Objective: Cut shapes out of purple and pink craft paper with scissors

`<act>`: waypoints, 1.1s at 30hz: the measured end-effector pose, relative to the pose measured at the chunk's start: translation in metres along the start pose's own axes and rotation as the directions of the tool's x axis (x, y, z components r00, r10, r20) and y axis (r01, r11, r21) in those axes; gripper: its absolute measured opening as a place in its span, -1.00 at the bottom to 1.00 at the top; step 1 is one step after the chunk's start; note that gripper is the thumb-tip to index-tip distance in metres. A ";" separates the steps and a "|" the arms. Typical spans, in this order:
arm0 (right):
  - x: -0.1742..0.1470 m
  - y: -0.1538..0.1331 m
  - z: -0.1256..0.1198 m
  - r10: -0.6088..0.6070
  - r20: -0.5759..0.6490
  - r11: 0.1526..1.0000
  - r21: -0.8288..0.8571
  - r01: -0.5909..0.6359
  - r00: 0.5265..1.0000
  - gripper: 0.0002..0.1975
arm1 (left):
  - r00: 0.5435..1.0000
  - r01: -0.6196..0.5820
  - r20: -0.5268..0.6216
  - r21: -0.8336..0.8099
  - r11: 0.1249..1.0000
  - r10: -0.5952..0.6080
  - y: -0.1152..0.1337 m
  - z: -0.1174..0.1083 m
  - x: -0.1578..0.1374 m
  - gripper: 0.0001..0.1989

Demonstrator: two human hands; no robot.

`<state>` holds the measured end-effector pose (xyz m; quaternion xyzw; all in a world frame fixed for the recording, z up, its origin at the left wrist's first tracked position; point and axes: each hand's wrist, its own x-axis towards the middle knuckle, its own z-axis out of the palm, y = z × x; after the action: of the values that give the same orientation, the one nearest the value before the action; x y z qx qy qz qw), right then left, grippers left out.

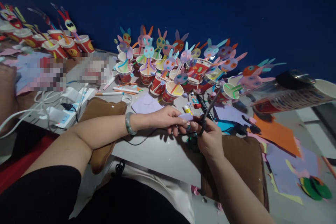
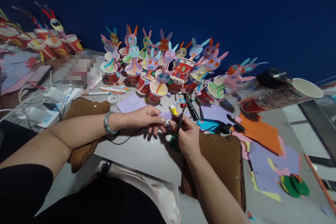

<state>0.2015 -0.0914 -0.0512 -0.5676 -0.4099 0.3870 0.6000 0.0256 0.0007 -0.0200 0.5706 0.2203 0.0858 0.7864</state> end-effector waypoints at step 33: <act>-0.002 -0.006 0.003 0.006 -0.026 1.000 -0.024 -0.007 1.000 -0.72 | 0.870 -0.324 -0.196 0.462 0.825 0.452 -0.010 0.001 0.001 -0.78</act>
<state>0.1984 -0.0923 -0.0457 -0.5811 -0.4047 0.3767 0.5972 0.0257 -0.0034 -0.0288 0.7377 0.2268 0.2818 0.5701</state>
